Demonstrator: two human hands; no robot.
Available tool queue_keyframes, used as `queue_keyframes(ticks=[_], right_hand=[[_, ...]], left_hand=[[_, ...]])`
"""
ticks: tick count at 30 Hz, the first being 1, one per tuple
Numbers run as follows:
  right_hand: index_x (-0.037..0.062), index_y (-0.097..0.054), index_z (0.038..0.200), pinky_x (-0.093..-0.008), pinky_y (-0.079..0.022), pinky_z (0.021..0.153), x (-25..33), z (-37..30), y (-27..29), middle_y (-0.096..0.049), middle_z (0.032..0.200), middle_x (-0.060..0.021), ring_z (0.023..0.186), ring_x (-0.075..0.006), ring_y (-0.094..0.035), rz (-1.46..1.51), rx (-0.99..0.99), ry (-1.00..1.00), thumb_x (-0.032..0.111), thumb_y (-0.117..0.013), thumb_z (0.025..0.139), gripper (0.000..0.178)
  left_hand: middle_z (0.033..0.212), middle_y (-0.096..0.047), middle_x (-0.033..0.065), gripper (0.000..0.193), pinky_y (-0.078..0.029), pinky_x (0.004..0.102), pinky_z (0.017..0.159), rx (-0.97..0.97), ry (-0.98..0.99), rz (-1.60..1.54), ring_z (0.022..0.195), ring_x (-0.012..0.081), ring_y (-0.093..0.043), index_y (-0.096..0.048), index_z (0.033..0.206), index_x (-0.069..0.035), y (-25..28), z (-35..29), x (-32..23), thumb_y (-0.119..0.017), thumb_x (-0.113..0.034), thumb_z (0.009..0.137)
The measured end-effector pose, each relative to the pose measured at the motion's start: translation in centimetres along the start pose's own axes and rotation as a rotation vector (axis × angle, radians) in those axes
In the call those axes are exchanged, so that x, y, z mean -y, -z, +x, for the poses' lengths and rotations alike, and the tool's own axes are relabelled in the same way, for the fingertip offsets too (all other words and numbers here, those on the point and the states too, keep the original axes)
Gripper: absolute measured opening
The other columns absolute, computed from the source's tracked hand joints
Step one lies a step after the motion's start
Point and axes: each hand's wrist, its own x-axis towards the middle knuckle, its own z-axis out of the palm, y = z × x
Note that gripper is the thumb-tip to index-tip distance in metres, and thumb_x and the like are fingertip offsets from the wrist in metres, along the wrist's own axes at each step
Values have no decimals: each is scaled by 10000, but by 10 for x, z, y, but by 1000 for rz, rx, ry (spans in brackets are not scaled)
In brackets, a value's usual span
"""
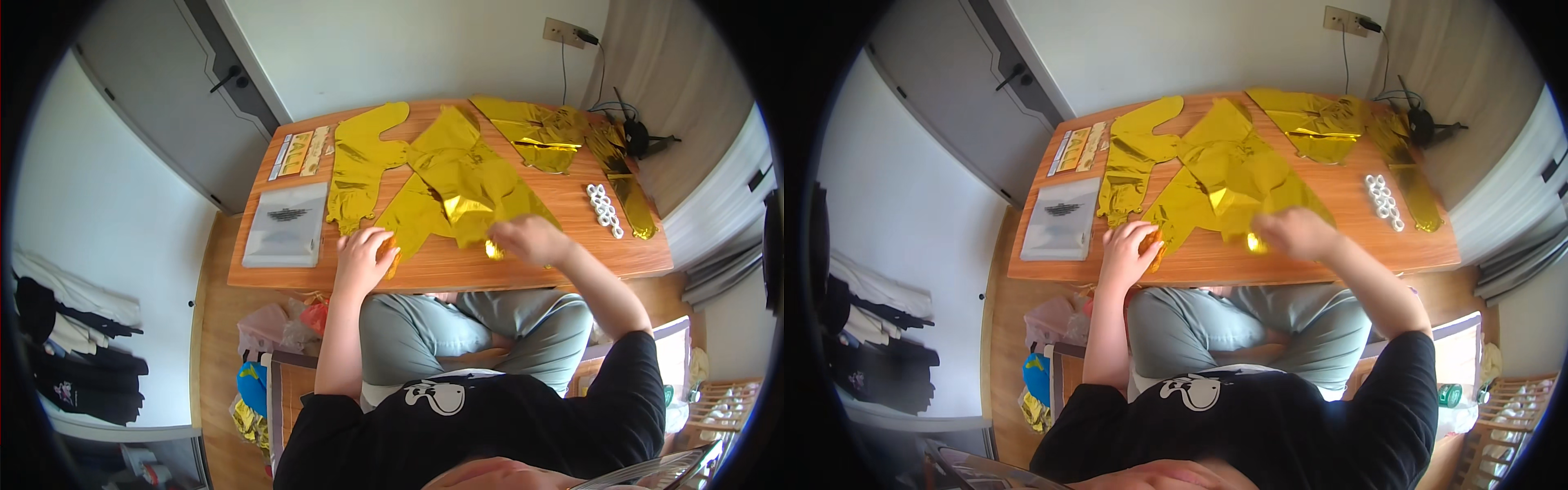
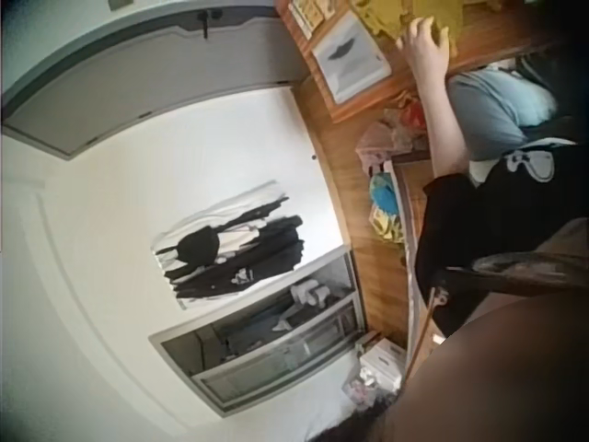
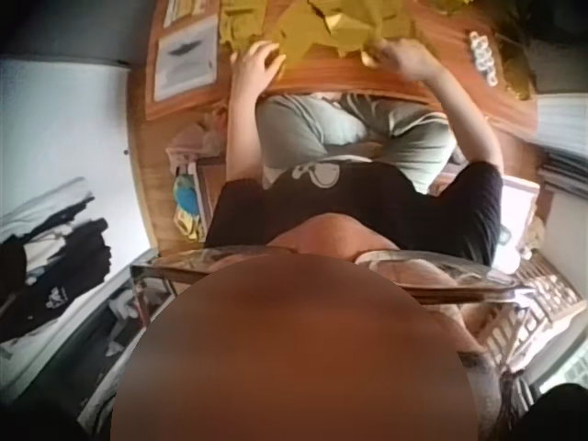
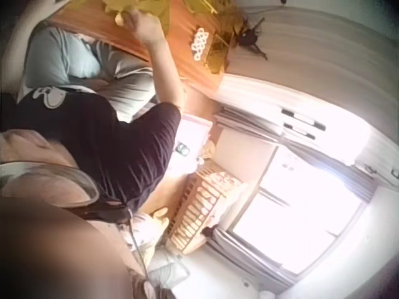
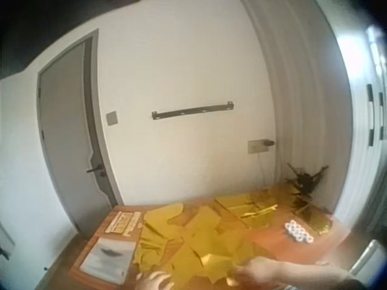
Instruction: Folding gold foil balloons at a desk.
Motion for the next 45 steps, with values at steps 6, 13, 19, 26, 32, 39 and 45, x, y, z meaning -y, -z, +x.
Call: queue_keyframes(ticks=[6,13,19,26,32,39,45], right_hand=[[143,-716,1087,-441,-531,843,17,-28,-44,-726,1017,-65,958,-301,-669,69,-287,152,248,-689,927,193],[139,-753,1086,-389,-498,928,40,-31,-60,-707,1172,-36,1097,-246,-648,12,-370,54,177,-743,868,221],[132,-751,1100,-393,-491,940,38,-27,-66,-700,1190,-48,1114,-247,-642,23,-383,30,186,-745,871,236],[118,-731,1146,-435,-494,964,30,-46,-39,-696,1221,-88,1115,-300,-641,21,-406,-14,196,-759,861,297],[49,-743,1067,-429,-540,920,-147,-156,29,-718,1129,-140,1040,-346,-674,-107,-742,-669,98,-766,840,233],[17,-781,1008,-397,-533,916,-274,-271,42,-713,1080,-151,1019,-318,-665,44,-532,-531,148,-795,828,223],[18,-786,974,-365,-540,843,-292,-261,28,-702,1016,-133,933,-272,-673,112,-679,-550,164,-791,848,193]], left_hand=[[1163,-703,42,284,-389,407,1004,37,12,-42,1125,241,-635,-735,1119,-115,0,-5,-3,-775,-269,883],[1162,-693,33,340,-380,410,1006,26,13,-129,1137,240,-627,-726,1128,-132,4,-13,4,-820,-278,836],[1186,-682,21,438,-377,407,1002,29,25,-178,1142,227,-626,-723,1145,-143,7,-13,3,-882,-274,759],[1144,-708,90,354,-458,392,992,6,41,-289,1117,270,-658,-732,1092,-65,7,-9,5,-855,-142,768],[1116,-706,118,176,-495,364,997,20,49,-424,1110,265,-660,-721,1043,-10,19,13,-13,-730,-24,868],[1070,-727,59,166,-482,387,924,247,-417,-358,1040,259,-678,-750,1018,-96,-19,116,-138,-781,-131,859],[1046,-746,66,106,-535,387,907,447,-691,-511,1011,254,-708,-759,1002,-103,-104,200,-245,-735,-143,907]])
